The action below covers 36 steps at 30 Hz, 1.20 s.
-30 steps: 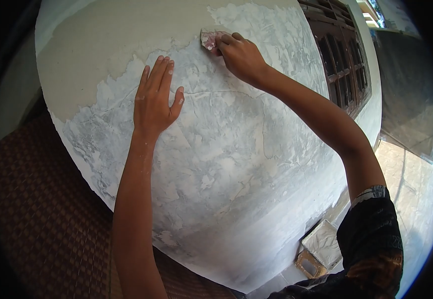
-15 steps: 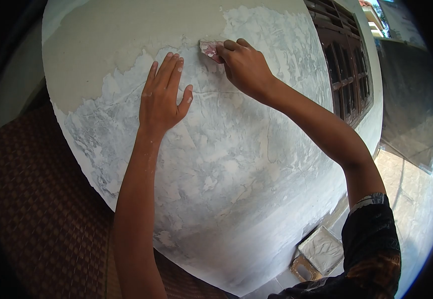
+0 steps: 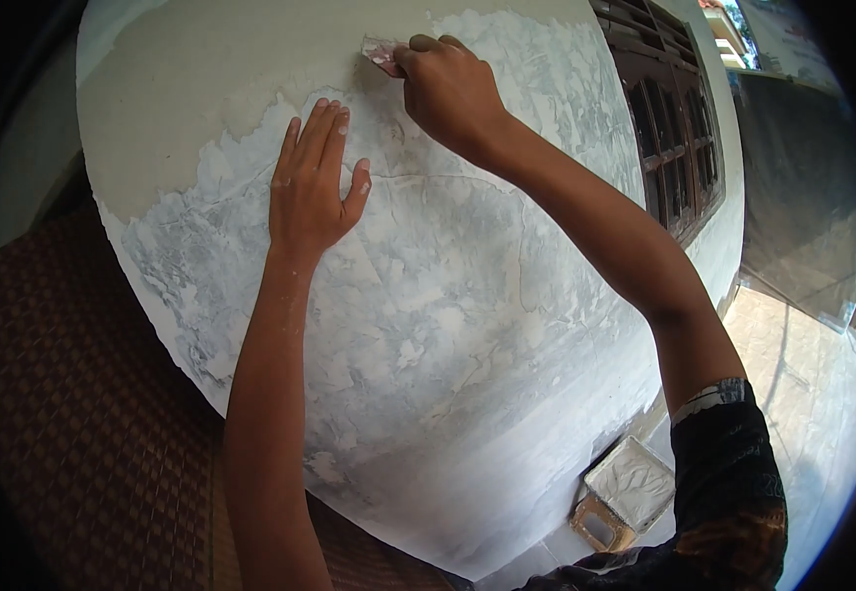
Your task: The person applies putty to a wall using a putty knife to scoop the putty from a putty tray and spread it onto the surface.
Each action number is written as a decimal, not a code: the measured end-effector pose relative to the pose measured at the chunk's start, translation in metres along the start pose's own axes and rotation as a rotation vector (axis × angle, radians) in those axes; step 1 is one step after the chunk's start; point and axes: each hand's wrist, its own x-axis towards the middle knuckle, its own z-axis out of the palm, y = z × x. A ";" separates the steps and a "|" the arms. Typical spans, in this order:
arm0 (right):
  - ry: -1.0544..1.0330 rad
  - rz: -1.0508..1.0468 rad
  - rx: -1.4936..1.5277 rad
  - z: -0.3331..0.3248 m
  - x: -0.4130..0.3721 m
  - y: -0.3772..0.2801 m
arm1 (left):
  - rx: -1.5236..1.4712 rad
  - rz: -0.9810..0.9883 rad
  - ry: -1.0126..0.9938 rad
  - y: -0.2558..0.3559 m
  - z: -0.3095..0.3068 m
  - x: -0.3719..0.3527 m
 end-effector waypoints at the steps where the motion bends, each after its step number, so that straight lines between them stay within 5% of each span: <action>1: 0.043 0.009 -0.024 0.007 0.016 0.013 | 0.002 0.004 0.000 -0.001 0.001 -0.001; 5: 0.104 -0.032 -0.083 0.036 0.031 0.036 | 0.023 0.000 0.012 -0.002 0.001 -0.002; 10: -0.110 -0.060 0.016 0.009 -0.034 -0.010 | 0.016 -0.005 0.048 -0.002 -0.001 -0.002; 16: 0.140 -0.014 -0.072 0.026 0.032 0.037 | 0.015 0.003 0.046 -0.003 0.001 -0.002; 22: -0.071 -0.130 -0.002 0.021 -0.033 0.002 | 0.006 0.001 0.065 -0.001 -0.001 -0.004; 29: 0.153 -0.032 -0.069 0.027 0.030 0.052 | 0.000 0.004 0.063 -0.003 0.001 -0.002; 36: -0.061 -0.116 0.004 0.014 -0.043 0.011 | 0.005 0.006 0.051 -0.001 0.000 -0.001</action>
